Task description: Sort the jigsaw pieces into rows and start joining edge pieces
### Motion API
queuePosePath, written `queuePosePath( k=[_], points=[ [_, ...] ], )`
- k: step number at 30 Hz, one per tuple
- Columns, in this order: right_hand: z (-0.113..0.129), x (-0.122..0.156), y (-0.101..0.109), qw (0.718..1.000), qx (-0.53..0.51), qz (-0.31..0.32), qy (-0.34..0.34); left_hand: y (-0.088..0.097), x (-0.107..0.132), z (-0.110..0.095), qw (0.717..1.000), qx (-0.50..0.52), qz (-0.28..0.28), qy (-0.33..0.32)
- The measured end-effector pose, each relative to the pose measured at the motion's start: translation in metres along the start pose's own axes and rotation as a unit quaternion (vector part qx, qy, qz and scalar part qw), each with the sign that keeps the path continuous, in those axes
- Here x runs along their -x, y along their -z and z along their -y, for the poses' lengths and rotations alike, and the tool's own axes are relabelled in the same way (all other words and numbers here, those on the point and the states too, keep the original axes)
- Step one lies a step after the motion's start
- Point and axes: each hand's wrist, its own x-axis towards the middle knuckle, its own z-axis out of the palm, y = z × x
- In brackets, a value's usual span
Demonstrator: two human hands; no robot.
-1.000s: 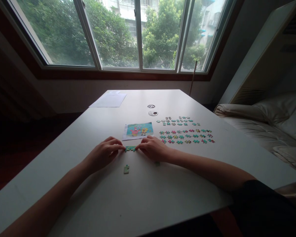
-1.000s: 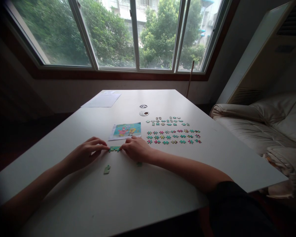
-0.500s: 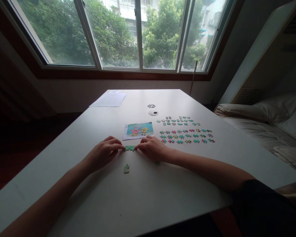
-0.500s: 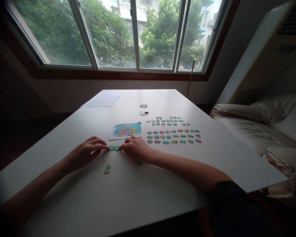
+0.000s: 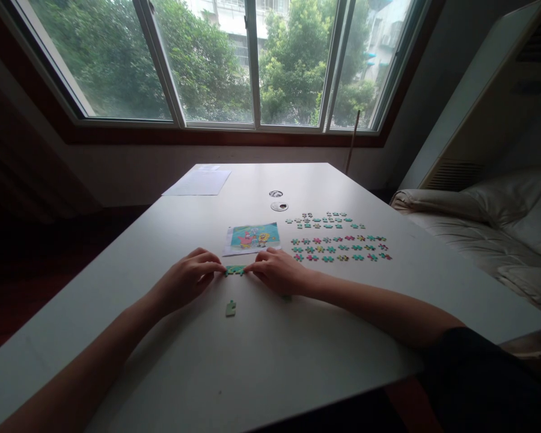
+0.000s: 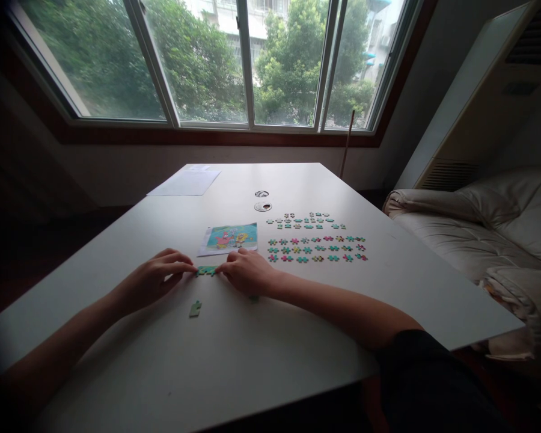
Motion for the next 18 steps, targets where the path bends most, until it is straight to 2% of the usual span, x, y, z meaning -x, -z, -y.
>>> queuePosePath(
  k=[5, 10, 13, 18],
  points=[
    [-0.008, 0.008, 0.019, 1.0, -0.017, -0.01, -0.004, 0.0, 0.001, 0.001, 1.0, -0.007, 0.006, -0.001],
    [-0.026, 0.023, 0.039, 0.999, -0.028, -0.012, -0.045, 0.001, 0.003, 0.002, 1.0, -0.009, 0.011, 0.004],
    [-0.033, 0.033, 0.041, 0.998, -0.021, -0.008, -0.061, 0.001, 0.003, 0.001, 1.0, -0.01, 0.007, 0.007],
    [-0.03, 0.044, 0.036, 0.997, 0.004, 0.002, -0.076, 0.003, 0.002, -0.002, 1.0, 0.004, 0.005, 0.001]
  ],
)
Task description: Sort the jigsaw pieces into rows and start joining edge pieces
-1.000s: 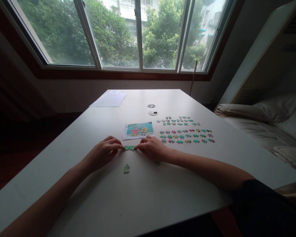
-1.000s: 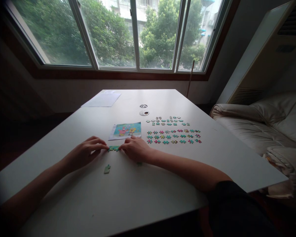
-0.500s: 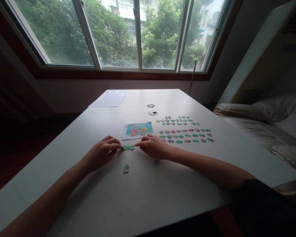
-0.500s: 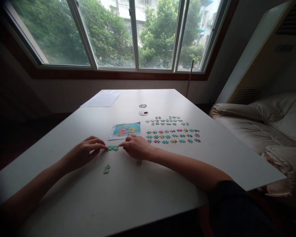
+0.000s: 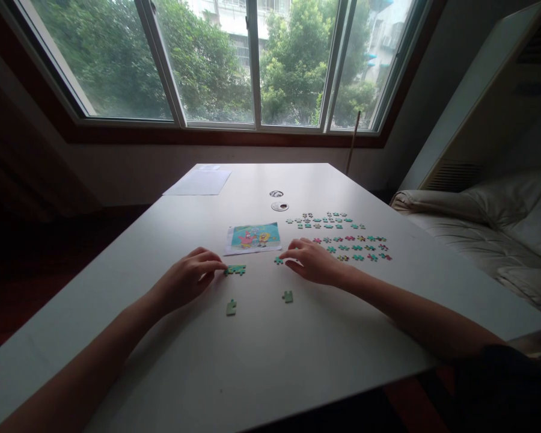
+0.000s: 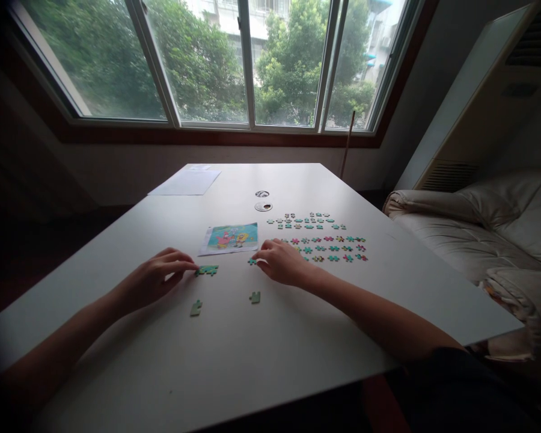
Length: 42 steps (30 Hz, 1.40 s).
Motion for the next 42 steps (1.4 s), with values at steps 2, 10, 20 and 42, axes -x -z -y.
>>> queuePosePath(
  k=[2, 10, 20, 42],
  points=[
    [0.002, 0.002, -0.003, 1.0, 0.007, -0.006, 0.002, 0.0, 0.0, -0.001, 1.0, 0.01, 0.006, -0.004],
    [0.003, 0.005, -0.015, 0.998, -0.025, -0.039, 0.044, -0.003, -0.004, -0.01, 0.998, 0.053, 0.002, -0.018],
    [0.004, 0.008, -0.017, 0.997, -0.027, -0.051, 0.048, -0.002, -0.005, -0.013, 0.999, 0.014, 0.019, -0.022],
    [0.005, 0.009, -0.013, 0.999, -0.009, -0.033, 0.037, -0.001, -0.007, -0.014, 0.999, 0.03, 0.029, -0.024]
  ],
)
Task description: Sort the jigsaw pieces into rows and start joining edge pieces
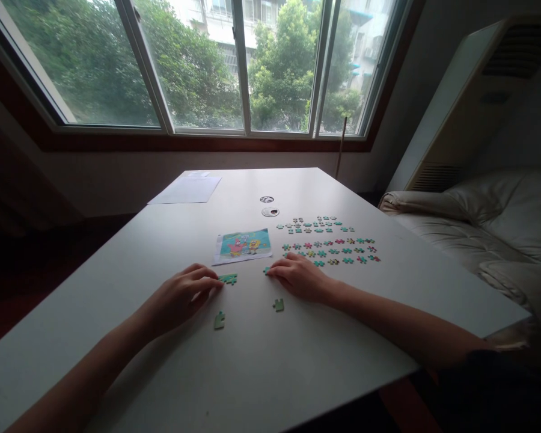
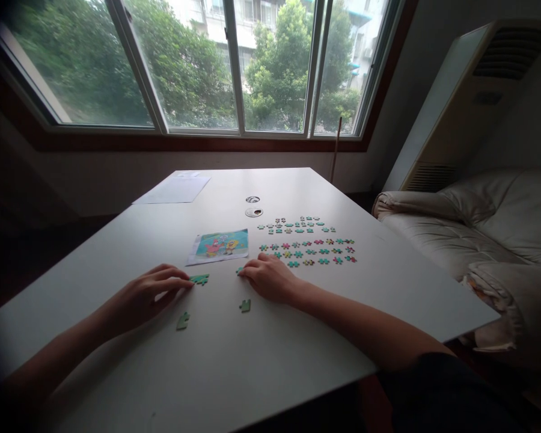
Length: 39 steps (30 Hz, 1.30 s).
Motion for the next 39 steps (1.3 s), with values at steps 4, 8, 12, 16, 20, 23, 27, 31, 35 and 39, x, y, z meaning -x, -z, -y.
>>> queuePosePath(
  k=[4, 8, 12, 16, 20, 23, 27, 31, 35, 39],
  points=[
    [-0.002, -0.001, -0.001, 1.0, 0.004, 0.004, 0.002, -0.001, 0.0, 0.001, 1.0, -0.004, -0.006, -0.002],
    [-0.001, -0.001, -0.001, 1.0, 0.007, -0.002, 0.0, -0.001, 0.0, 0.001, 1.0, -0.007, -0.009, -0.002],
    [-0.005, -0.003, 0.004, 1.0, 0.002, -0.019, -0.004, -0.001, 0.0, 0.001, 1.0, -0.014, 0.0, 0.002],
    [-0.03, -0.017, 0.013, 0.999, 0.012, -0.032, -0.037, 0.0, 0.001, 0.0, 1.0, -0.015, 0.004, 0.007],
    [-0.073, -0.046, 0.02, 0.993, 0.038, -0.009, -0.109, 0.0, 0.002, 0.0, 1.0, -0.014, -0.003, 0.011],
    [-0.102, -0.07, 0.019, 0.987, 0.042, 0.024, -0.153, 0.0, 0.004, 0.005, 1.0, -0.017, -0.002, 0.018],
    [-0.121, -0.091, 0.012, 0.986, 0.033, 0.054, -0.156, 0.0, 0.006, 0.01, 1.0, -0.015, -0.001, 0.024],
    [-0.123, -0.099, 0.007, 0.985, 0.016, 0.086, -0.149, 0.002, 0.005, 0.007, 1.0, -0.012, -0.002, 0.029],
    [-0.12, -0.1, 0.006, 0.984, 0.003, 0.099, -0.151, 0.003, 0.004, 0.004, 1.0, -0.008, -0.007, 0.029],
    [-0.12, -0.101, 0.007, 0.982, -0.012, 0.106, -0.158, 0.003, 0.003, 0.003, 1.0, -0.001, -0.017, 0.024]
  ],
)
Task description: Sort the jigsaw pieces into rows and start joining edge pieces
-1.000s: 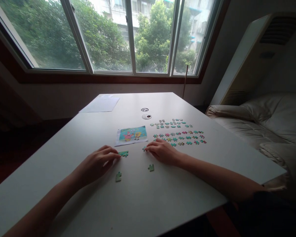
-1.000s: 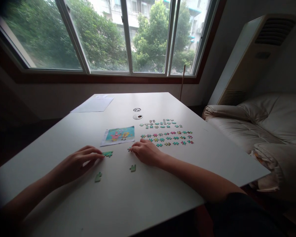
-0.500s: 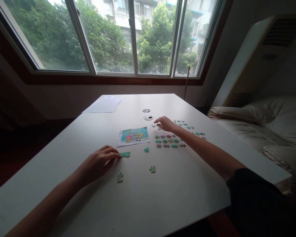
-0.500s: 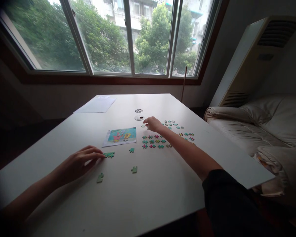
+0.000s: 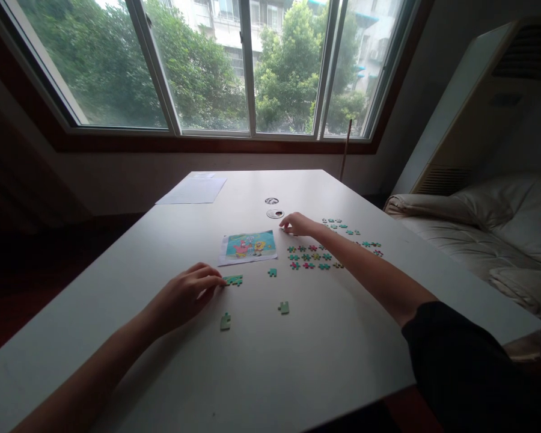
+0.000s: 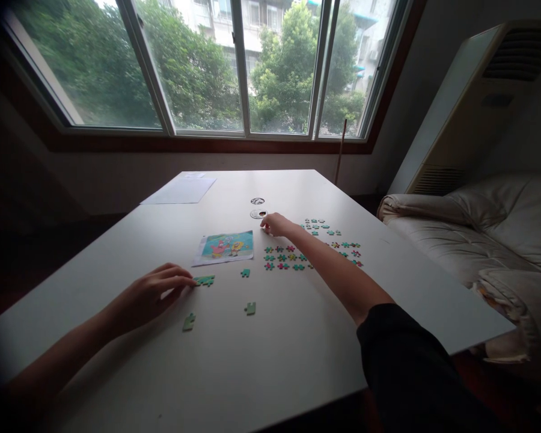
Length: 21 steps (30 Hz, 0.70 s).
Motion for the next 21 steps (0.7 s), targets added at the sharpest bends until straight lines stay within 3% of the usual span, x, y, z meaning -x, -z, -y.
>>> queuePosePath(
  k=[7, 14, 17, 21],
  points=[
    [0.002, 0.0, 0.0, 1.0, -0.014, -0.015, 0.002, 0.004, -0.002, -0.005, 1.0, -0.004, 0.001, -0.005],
    [0.032, 0.017, 0.012, 0.996, -0.023, -0.083, 0.026, 0.0, -0.002, -0.003, 0.999, 0.029, -0.021, 0.02],
    [0.056, 0.031, 0.006, 0.98, -0.16, -0.097, 0.06, -0.002, -0.005, -0.01, 0.994, 0.069, -0.062, 0.062],
    [0.092, 0.056, -0.013, 0.916, -0.391, -0.034, 0.088, -0.002, -0.012, -0.029, 0.975, 0.119, -0.096, 0.16]
  ],
)
